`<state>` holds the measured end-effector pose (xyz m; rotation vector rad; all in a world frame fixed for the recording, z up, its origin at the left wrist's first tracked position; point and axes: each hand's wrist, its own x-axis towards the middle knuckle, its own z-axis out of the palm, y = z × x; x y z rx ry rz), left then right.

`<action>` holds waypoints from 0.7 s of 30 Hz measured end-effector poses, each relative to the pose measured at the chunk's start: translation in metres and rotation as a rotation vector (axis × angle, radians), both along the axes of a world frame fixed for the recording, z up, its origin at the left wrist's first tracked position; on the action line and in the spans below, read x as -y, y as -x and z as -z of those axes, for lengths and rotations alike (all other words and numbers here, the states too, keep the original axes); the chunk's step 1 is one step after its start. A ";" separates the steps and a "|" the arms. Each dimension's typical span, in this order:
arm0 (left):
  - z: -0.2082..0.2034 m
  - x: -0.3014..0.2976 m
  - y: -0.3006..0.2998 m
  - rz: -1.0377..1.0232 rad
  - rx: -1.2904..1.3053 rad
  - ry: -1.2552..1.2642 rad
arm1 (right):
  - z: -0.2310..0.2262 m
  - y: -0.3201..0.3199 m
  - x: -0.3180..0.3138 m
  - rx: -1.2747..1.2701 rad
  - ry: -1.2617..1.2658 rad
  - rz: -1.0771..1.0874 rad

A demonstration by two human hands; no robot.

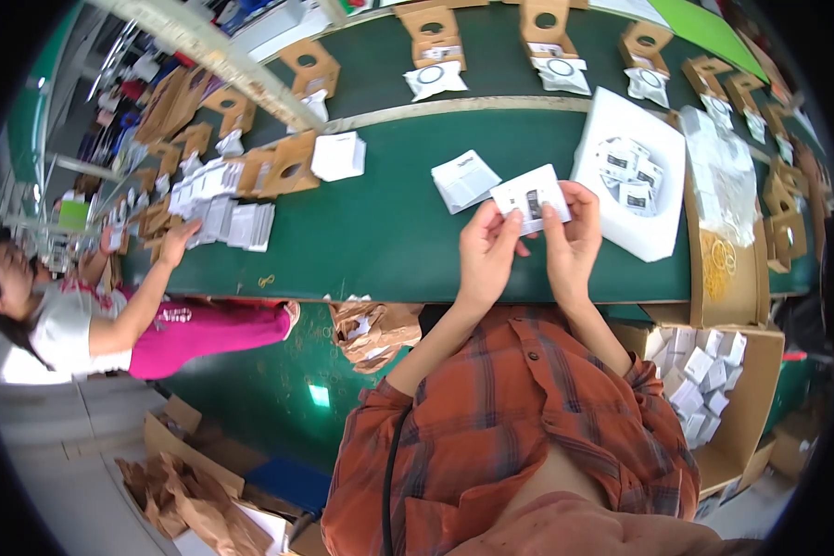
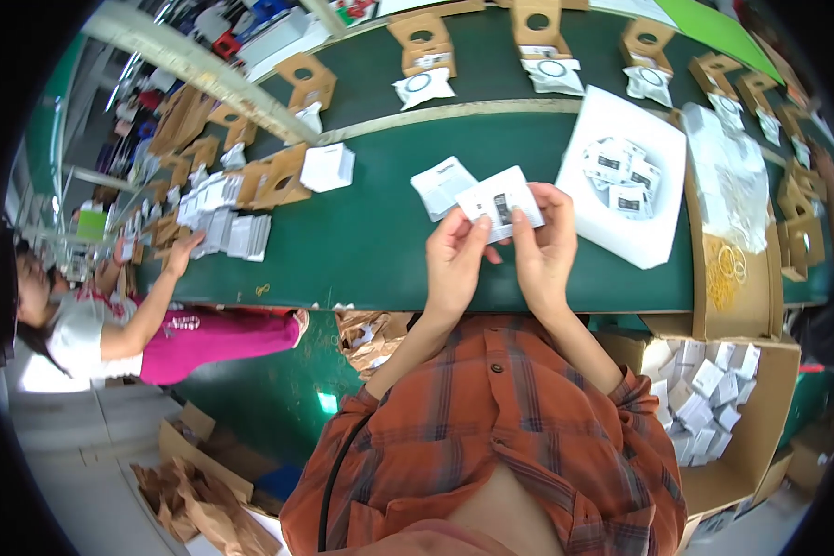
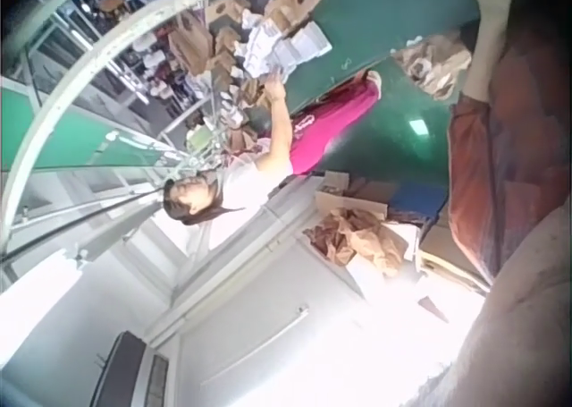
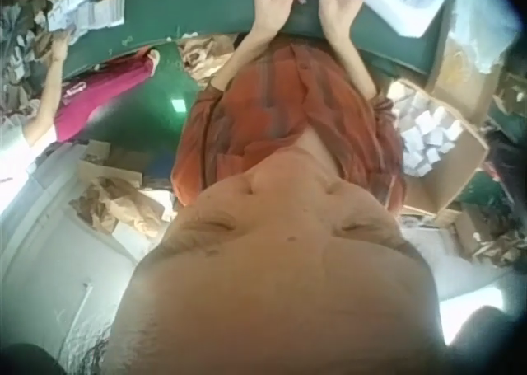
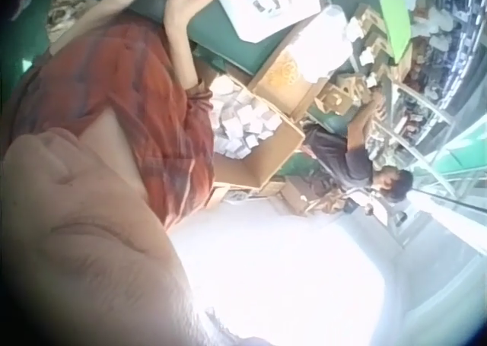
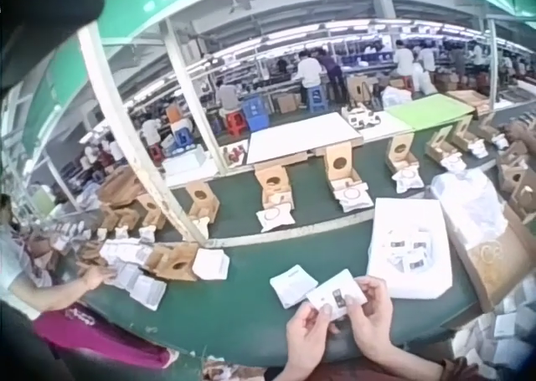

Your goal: The person sorts manuals and component cards by hand, placing them into assembly slots or packaging boxes on a production line.

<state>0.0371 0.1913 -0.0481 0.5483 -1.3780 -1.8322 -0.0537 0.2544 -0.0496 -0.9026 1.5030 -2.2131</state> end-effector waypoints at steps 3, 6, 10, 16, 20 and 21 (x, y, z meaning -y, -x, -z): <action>0.002 0.007 0.002 -0.020 0.060 -0.004 | 0.001 0.004 0.001 0.042 -0.038 -0.047; 0.000 0.020 -0.003 -0.032 0.127 0.008 | 0.001 0.016 0.007 -0.062 -0.131 -0.022; -0.011 0.049 -0.017 -0.161 0.199 0.057 | -0.043 0.060 -0.002 -0.492 -0.432 0.067; -0.022 0.110 -0.029 -0.222 0.357 0.148 | -0.035 0.155 -0.012 -1.062 -0.904 0.252; -0.016 0.163 -0.030 -0.196 0.368 0.136 | -0.024 0.172 -0.010 -1.150 -1.153 0.199; -0.013 0.178 -0.031 -0.215 0.380 0.131 | -0.020 0.175 -0.009 -1.158 -1.152 0.196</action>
